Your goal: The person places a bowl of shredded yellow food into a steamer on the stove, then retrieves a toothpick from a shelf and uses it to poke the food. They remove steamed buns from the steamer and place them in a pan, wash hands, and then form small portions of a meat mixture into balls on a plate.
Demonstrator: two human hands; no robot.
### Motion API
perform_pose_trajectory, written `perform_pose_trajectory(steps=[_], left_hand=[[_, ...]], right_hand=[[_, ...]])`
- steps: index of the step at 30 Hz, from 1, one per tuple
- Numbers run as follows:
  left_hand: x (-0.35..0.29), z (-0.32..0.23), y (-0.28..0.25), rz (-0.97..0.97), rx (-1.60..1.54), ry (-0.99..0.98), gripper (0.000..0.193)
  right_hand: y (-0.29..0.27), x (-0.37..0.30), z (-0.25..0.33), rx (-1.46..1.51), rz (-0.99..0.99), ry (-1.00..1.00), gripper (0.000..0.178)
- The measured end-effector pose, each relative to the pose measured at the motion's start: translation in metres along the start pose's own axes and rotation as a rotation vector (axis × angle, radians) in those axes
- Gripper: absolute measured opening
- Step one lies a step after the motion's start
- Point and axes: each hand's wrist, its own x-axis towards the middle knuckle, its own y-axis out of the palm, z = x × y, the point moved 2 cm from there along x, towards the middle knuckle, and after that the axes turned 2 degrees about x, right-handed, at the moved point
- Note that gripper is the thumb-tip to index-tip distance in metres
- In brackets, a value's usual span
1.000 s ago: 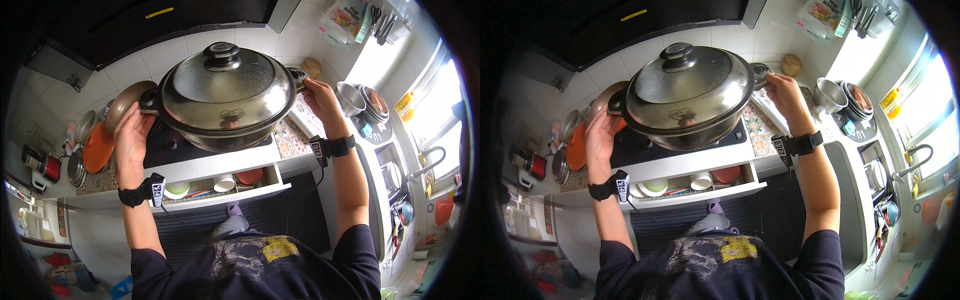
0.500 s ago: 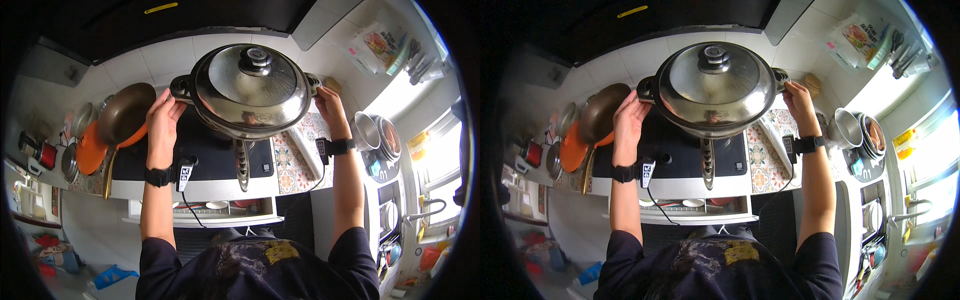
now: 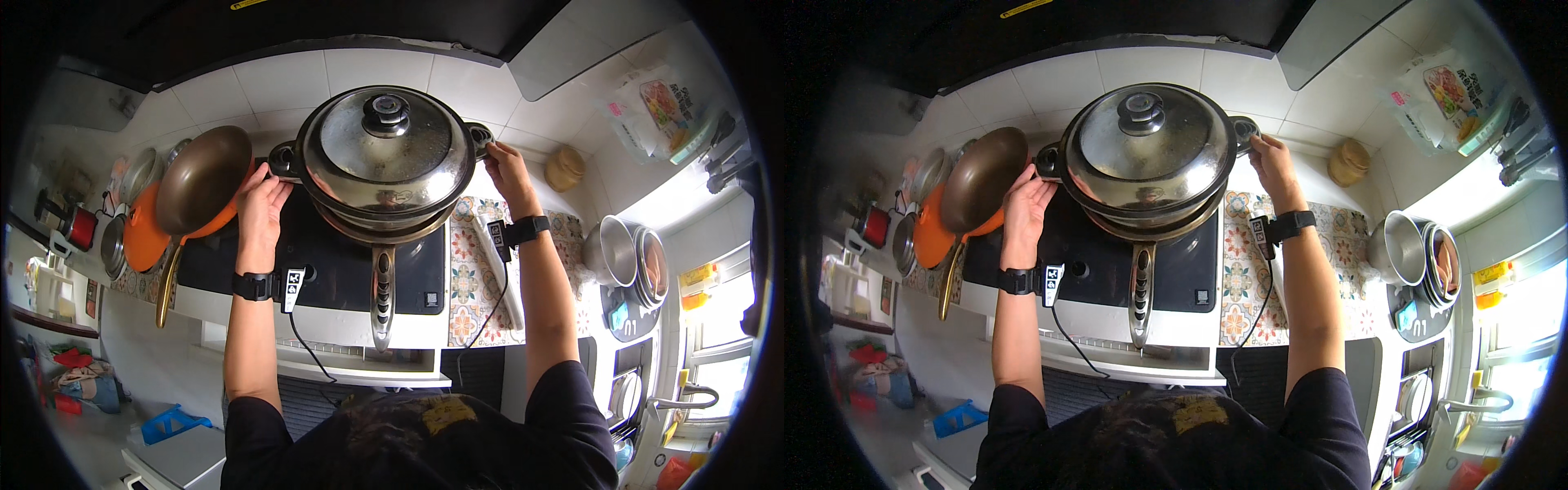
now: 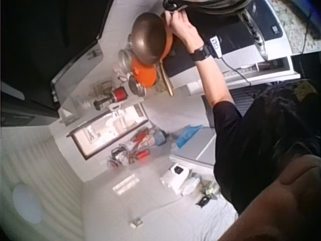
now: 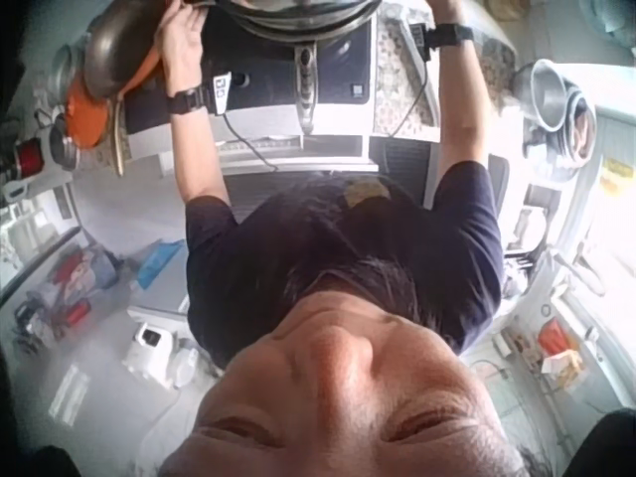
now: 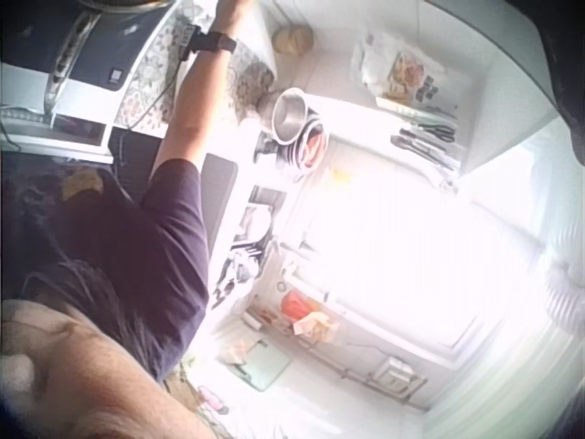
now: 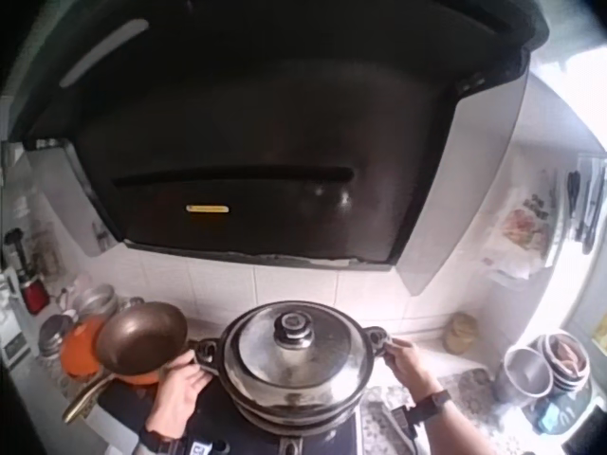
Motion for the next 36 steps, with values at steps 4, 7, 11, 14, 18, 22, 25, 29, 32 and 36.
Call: perform_pose_trajectory(steps=[4, 7, 11, 14, 18, 22, 25, 29, 32, 36], left_hand=[[-0.004, 0.005, -0.002, 0.001, 0.047, -0.024, 0.05], [-0.009, 0.007, -0.002, -0.008, 0.048, -0.046, 0.05], [-0.012, 0.007, -0.001, -0.003, 0.05, -0.044, 0.05], [-0.013, 0.007, -0.001, 0.001, 0.061, -0.042, 0.05], [-0.012, 0.008, -0.003, 0.013, 0.054, -0.055, 0.052], [-0.007, 0.008, -0.006, 0.037, 0.078, -0.067, 0.054], [-0.003, 0.009, -0.008, 0.046, 0.086, -0.079, 0.051], [0.003, 0.011, -0.009, 0.031, 0.076, -0.087, 0.046], [0.004, 0.009, -0.006, 0.009, 0.08, -0.094, 0.044], [-0.015, -0.002, 0.002, -0.058, 0.152, -0.064, 0.046]], right_hand=[[-0.006, 0.006, -0.007, -0.014, 0.054, -0.008, 0.015], [-0.009, 0.007, -0.012, -0.006, 0.044, 0.006, 0.015], [-0.01, 0.005, -0.016, 0.007, 0.051, 0.025, 0.015], [-0.011, 0.005, -0.016, -0.086, 0.044, -0.006, 0.015], [-0.012, 0.007, -0.017, -0.005, 0.036, 0.021, 0.015], [-0.015, 0.01, -0.019, 0.017, 0.004, 0.034, 0.014], [-0.016, 0.012, -0.02, 0.053, -0.019, 0.04, 0.013], [-0.018, 0.013, -0.021, 0.014, -0.025, 0.065, 0.013], [-0.019, 0.014, -0.021, -0.007, -0.004, 0.057, 0.014], [-0.017, 0.007, -0.015, -0.232, -0.037, 0.057, 0.023]])
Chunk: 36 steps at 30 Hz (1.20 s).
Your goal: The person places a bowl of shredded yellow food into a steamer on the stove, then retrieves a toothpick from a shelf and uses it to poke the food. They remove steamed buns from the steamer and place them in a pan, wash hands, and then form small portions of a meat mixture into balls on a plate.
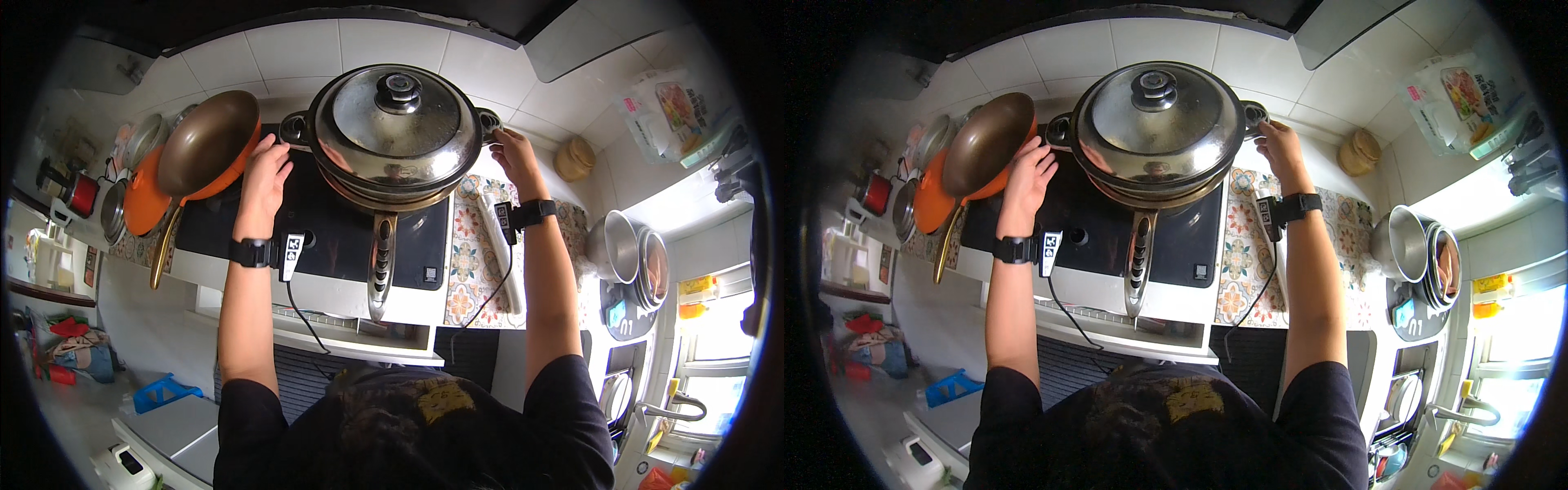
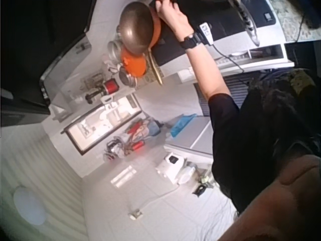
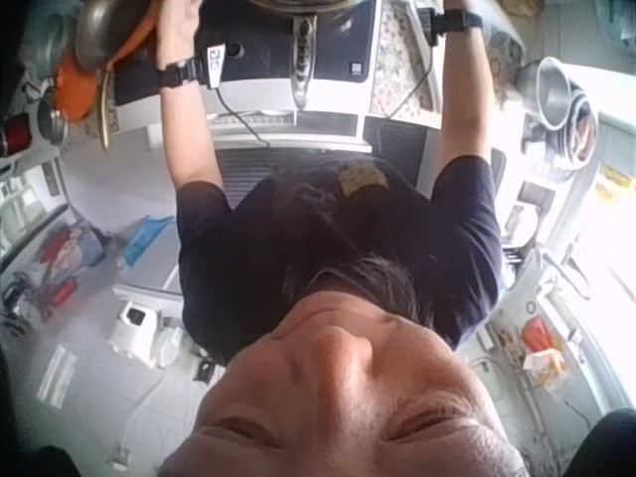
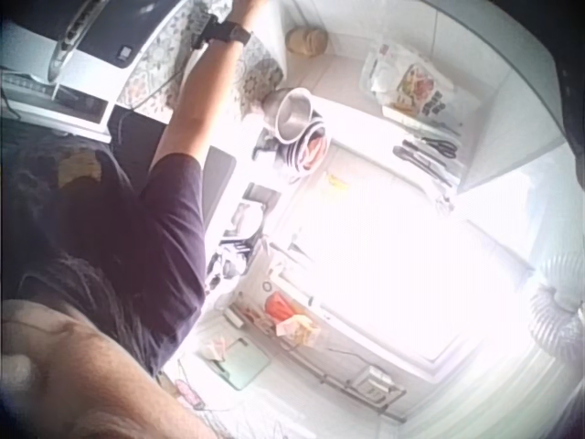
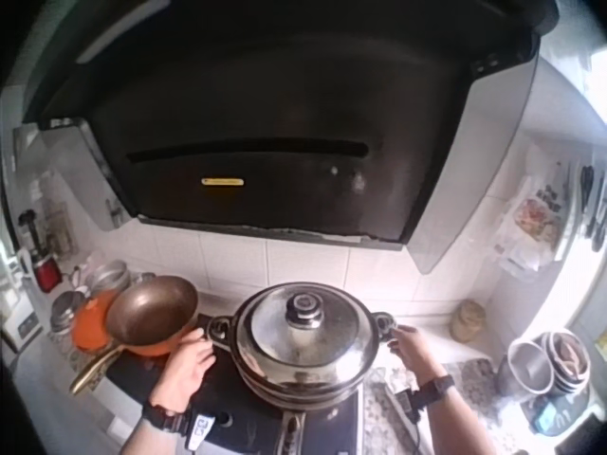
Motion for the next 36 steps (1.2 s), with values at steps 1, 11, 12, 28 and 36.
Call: perform_pose_trajectory(steps=[1, 11, 12, 28, 36], left_hand=[[-0.014, -0.003, -0.001, -0.029, 0.031, 0.048, 0.047], [-0.156, 0.031, 0.021, 0.296, 0.29, 0.097, 0.043], [-0.158, 0.035, 0.023, 0.34, 0.276, 0.056, 0.042], [-0.171, 0.012, -0.006, 0.498, 0.083, 0.074, 0.022], [-0.199, -0.007, 0.029, 0.892, -0.761, -0.333, 0.019]], right_hand=[[0.001, -0.006, 0.005, -0.077, 0.025, -0.033, 0.028], [0.117, -0.078, 0.087, -0.923, 0.078, -0.822, 0.064], [0.133, -0.075, 0.087, -0.973, 0.07, -0.796, 0.069], [0.176, -0.039, 0.111, -1.145, 0.083, -0.919, 0.055], [0.069, -0.127, 0.152, -0.799, 0.221, -0.738, 0.049]])
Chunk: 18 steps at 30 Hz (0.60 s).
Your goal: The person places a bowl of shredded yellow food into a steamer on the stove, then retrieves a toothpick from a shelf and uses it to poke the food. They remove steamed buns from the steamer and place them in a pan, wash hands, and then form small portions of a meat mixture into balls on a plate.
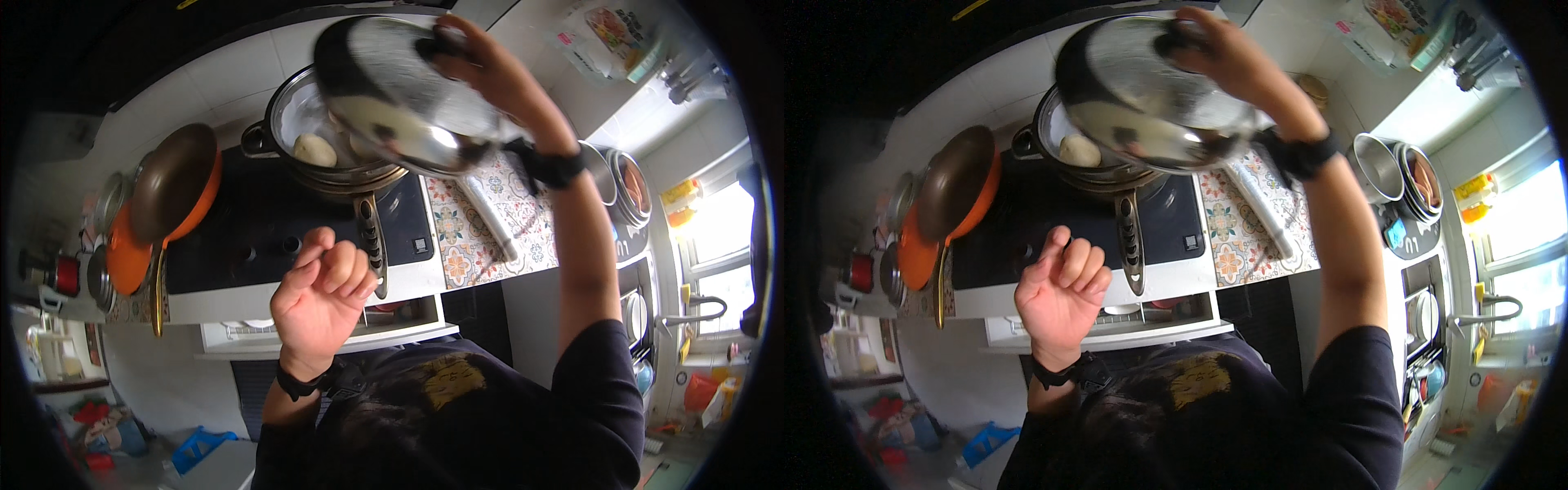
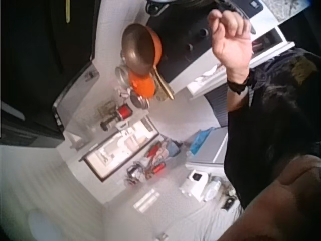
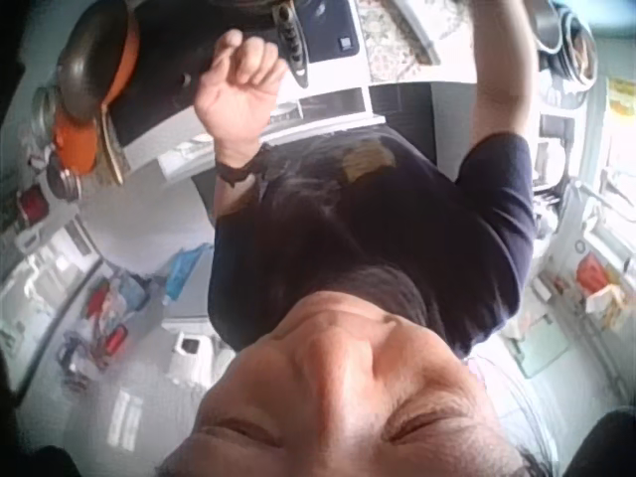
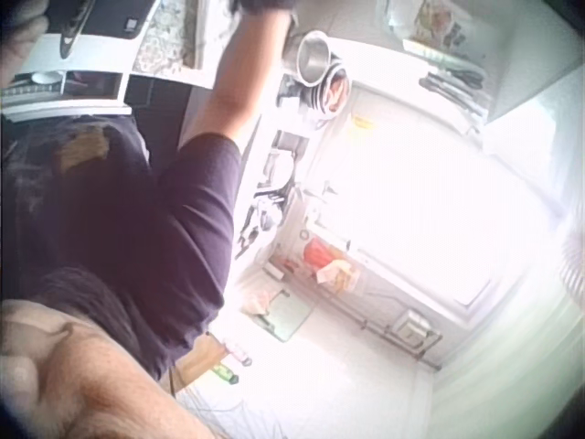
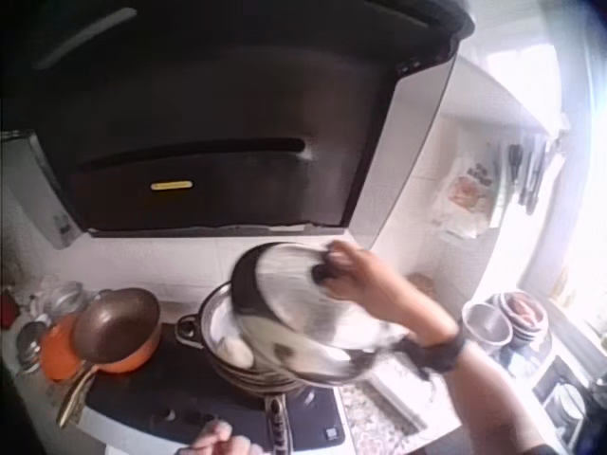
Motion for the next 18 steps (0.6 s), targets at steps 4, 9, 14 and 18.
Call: perform_pose_trajectory(steps=[4, 9, 14, 18], left_hand=[[0.009, 0.032, 0.019, 0.008, 0.003, 0.009, 0.018], [0.027, 0.097, 0.043, -0.001, 0.12, 0.055, 0.025], [0.048, 0.168, 0.057, -0.097, 0.13, 0.104, 0.03], [0.057, 0.206, 0.057, -0.16, 0.132, 0.117, 0.025]], right_hand=[[-0.064, -0.089, -0.003, -0.092, -0.089, 0.095, 0.047], [-0.125, -0.203, -0.061, -0.172, -0.182, 0.24, 0.051], [-0.149, -0.312, -0.149, -0.115, -0.163, 0.437, 0.053], [-0.141, -0.364, -0.214, -0.114, -0.174, 0.576, 0.051]])
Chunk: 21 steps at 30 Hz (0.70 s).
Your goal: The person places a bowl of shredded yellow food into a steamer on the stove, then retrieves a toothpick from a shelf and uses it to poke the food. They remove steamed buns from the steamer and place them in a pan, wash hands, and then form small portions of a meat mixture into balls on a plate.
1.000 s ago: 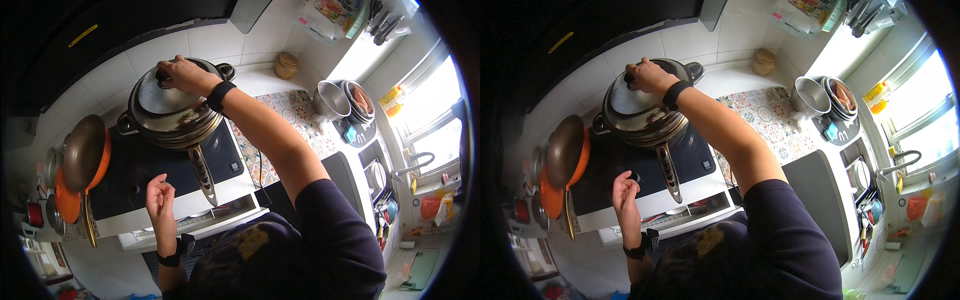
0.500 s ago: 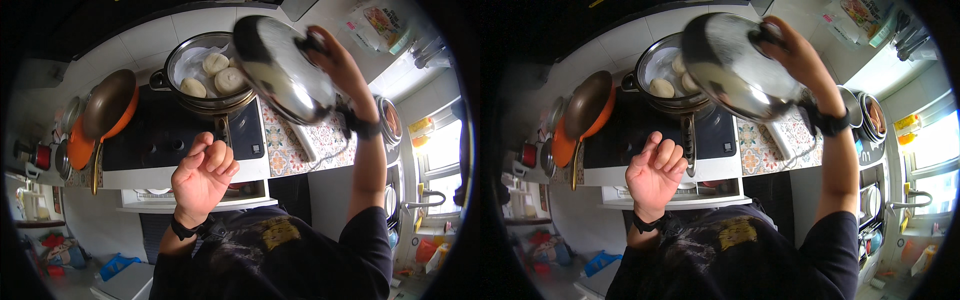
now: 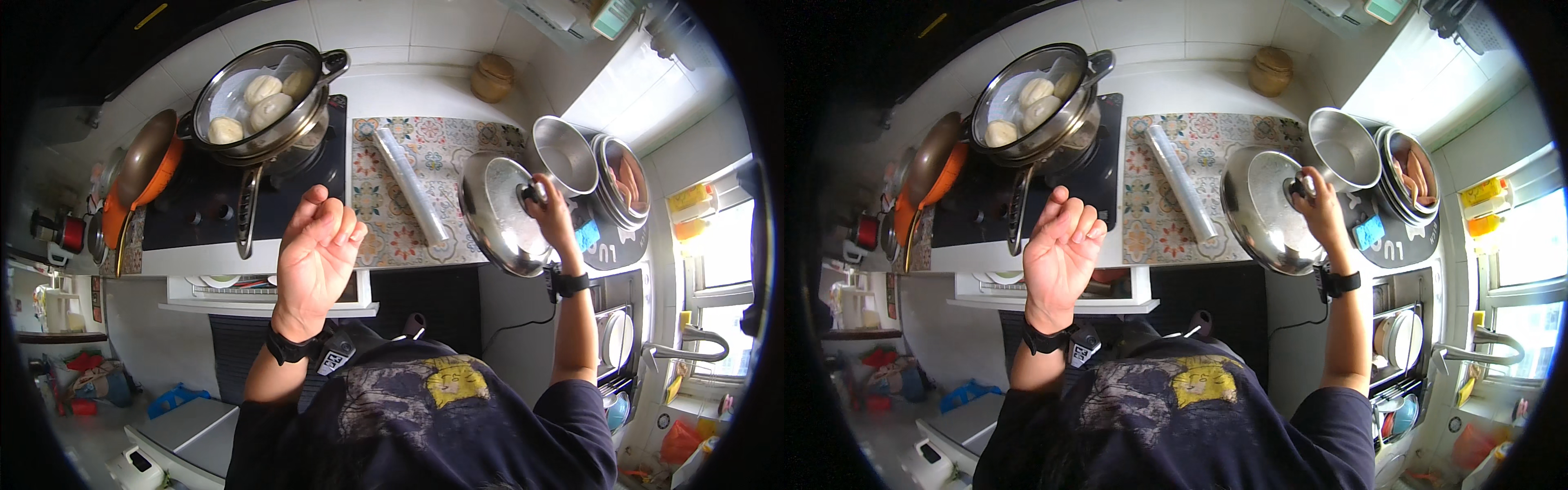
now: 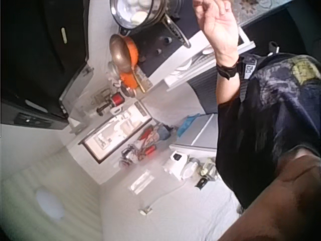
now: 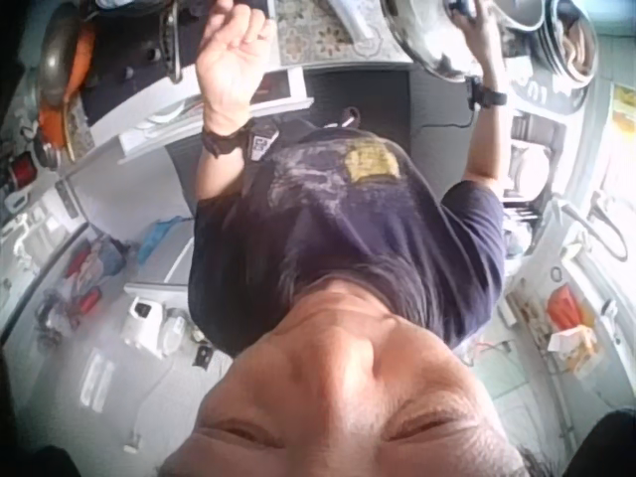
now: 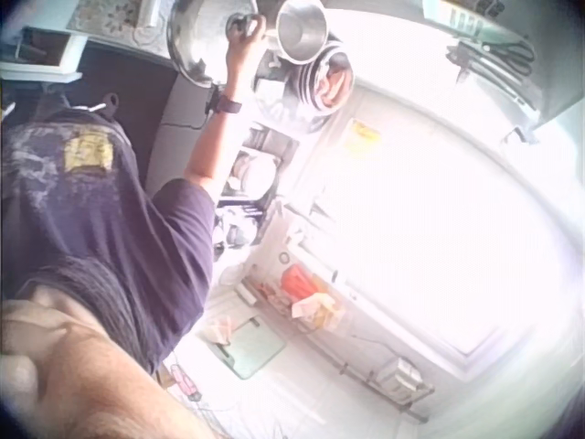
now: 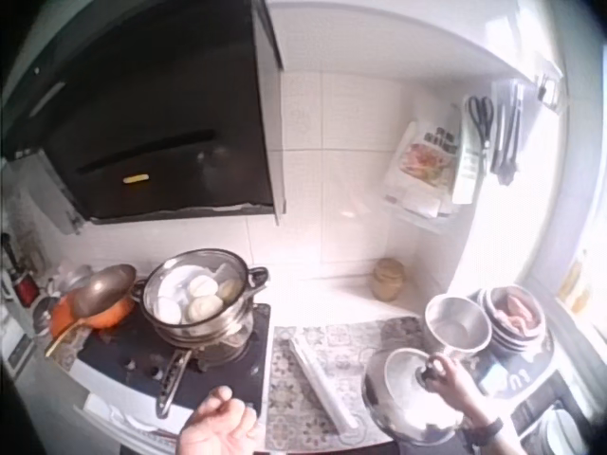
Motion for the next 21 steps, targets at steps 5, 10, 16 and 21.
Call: perform_pose_trajectory(steps=[5, 10, 16, 21], left_hand=[[0.007, 0.034, -0.027, -0.22, 0.146, -0.023, 0.03], [0.004, 0.061, -0.072, -0.416, 0.542, -0.179, 0.036], [0.016, 0.111, -0.12, -0.411, 0.9, -0.466, 0.047], [0.047, 0.172, -0.14, -0.085, 1.707, -0.296, 0.067]], right_hand=[[0.022, 0.003, -0.054, -0.215, -0.038, 0.016, 0.054], [0.051, 0.007, -0.062, -0.201, -0.038, 0.01, 0.063], [0.059, -0.019, -0.053, -0.173, -0.127, 0.051, 0.062], [0.048, -0.055, -0.05, -0.349, -0.287, 0.052, 0.065]])
